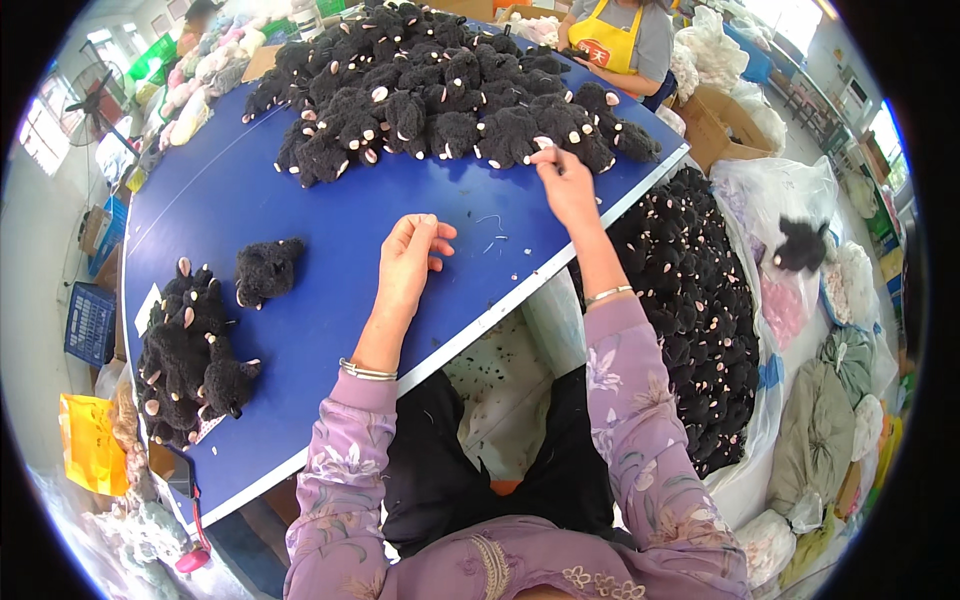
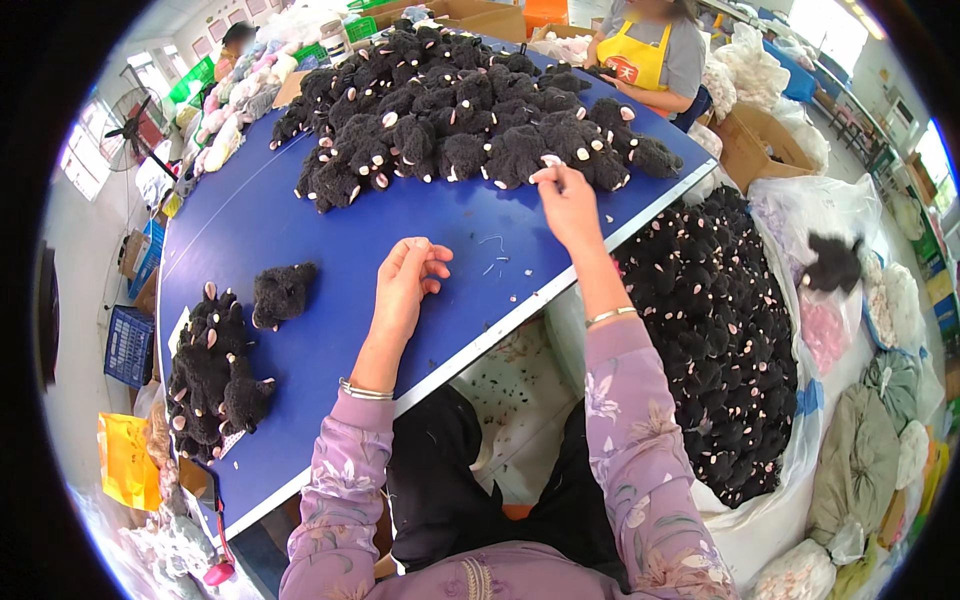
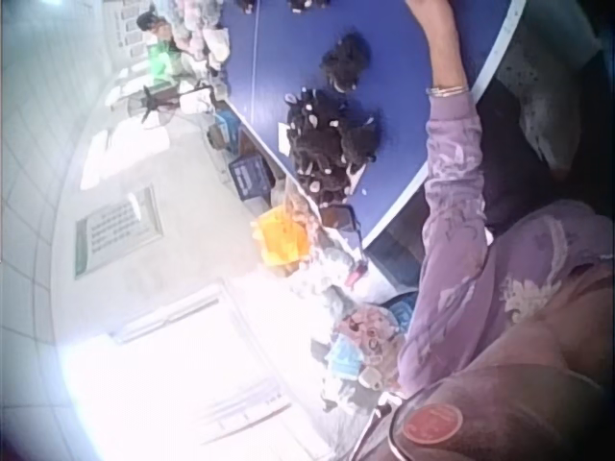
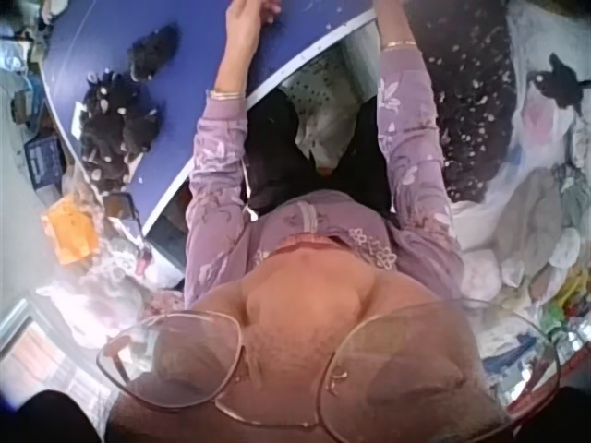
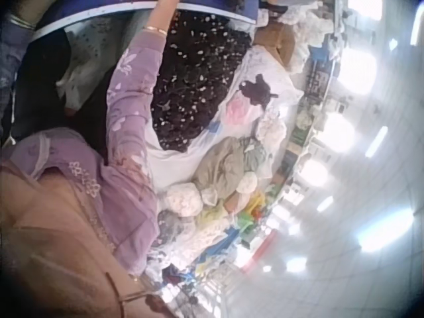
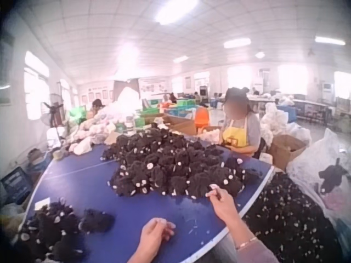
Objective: The person sits at a blue table and assembles small black stuffed animals by hand. They pick up each plush, insert white felt pieces into the body, and place the finished items on the table. The process is repeated for multiple units.
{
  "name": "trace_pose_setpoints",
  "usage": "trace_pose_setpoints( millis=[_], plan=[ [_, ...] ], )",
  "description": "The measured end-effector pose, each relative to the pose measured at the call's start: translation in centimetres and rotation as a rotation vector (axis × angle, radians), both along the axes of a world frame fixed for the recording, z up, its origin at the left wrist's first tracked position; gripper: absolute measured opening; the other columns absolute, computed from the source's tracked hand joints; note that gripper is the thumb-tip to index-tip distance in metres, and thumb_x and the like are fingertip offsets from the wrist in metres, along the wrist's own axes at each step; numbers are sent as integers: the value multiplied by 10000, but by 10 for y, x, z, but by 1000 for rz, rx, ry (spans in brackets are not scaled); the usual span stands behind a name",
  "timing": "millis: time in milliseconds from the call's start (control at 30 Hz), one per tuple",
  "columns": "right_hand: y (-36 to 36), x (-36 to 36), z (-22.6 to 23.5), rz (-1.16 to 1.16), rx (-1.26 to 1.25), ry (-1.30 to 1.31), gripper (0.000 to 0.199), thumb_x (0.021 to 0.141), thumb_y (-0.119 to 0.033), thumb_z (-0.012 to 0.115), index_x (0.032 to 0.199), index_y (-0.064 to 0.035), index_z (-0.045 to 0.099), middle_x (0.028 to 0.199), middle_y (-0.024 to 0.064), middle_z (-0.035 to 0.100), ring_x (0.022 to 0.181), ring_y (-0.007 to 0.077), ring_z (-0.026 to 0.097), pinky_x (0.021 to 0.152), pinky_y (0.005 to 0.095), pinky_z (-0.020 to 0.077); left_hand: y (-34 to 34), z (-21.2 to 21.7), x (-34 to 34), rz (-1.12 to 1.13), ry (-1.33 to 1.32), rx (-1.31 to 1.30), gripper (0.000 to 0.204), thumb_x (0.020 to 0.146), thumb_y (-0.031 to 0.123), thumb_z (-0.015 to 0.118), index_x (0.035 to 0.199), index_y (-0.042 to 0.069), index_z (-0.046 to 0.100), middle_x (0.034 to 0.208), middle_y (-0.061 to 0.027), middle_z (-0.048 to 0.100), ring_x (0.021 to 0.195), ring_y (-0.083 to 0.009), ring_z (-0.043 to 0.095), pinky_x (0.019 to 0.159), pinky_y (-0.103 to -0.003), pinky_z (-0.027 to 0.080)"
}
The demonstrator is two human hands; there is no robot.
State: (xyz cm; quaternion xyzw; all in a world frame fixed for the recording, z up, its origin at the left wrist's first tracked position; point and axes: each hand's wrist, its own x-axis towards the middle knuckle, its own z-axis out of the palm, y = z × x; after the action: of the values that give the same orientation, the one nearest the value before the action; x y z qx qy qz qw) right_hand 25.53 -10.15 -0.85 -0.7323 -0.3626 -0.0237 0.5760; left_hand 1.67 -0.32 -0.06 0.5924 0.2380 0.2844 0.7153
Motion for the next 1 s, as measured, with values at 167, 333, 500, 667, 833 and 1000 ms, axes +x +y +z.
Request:
trace_pose_setpoints(
  millis=[167, 333, 500, 667, 833, 1000],
  plan=[
    [30, -5, -6, 47, -193, -30, 224, 853, -179, 579, 1026, -63, 661, 1010, 145, 647, 973, 273, 619, 860, 344, 473, 2, -3, 3, -1, -5, 2, 173, 965, 249, 507, 909, 93, 557, 892, -47, 654, 709, -81, 565, 606, -205, 430],
    [35, -2, 1, -60, -238, 124, 301, 817, -268, 656, 947, 3, 648, 831, 141, 656, 736, 226, 634, 724, 325, 480, 3, -3, 3, 0, 5, -8, 169, 965, 237, 503, 900, 90, 556, 885, -49, 653, 704, -82, 565, 607, -207, 431],
    [16, -32, 24, 88, 280, 495, 258, 865, -194, 668, 678, -50, 566, 608, -45, 514, 579, 56, 458, 538, 226, 379, 4, -3, 1, -30, -8, -28, 224, 968, 316, 499, 973, 96, 541, 960, -62, 639, 770, -105, 575, 627, -231, 442],
    [-17, -70, 54, 283, 186, 473, 328, 853, -182, 686, 628, -99, 462, 625, -70, 458, 596, 15, 380, 518, 208, 318, -6, 8, -6, -168, -115, -150, 441, 953, 462, 475, 1183, 86, 463, 1089, -84, 596, 879, -155, 593, 660, -256, 461],
    [-29, -98, 46, 440, 64, 283, 286, 843, -161, 692, 660, -69, 492, 635, -58, 470, 610, 24, 394, 533, 215, 339, -5, -3, -9, -269, -162, -84, 574, 919, 516, 500, 1257, 56, 454, 1067, -59, 596, 916, -145, 603, 674, -256, 474],
    [-32, -103, 38, 573, -39, 260, 341, 911, -251, 606, 660, -65, 469, 580, -45, 420, 515, 25, 352, 441, 229, 301, -13, 9, -11, -175, -174, -150, 557, 922, 460, 522, 1261, 20, 482, 1110, -68, 614, 950, -139, 614, 721, -269, 500]
  ],
)
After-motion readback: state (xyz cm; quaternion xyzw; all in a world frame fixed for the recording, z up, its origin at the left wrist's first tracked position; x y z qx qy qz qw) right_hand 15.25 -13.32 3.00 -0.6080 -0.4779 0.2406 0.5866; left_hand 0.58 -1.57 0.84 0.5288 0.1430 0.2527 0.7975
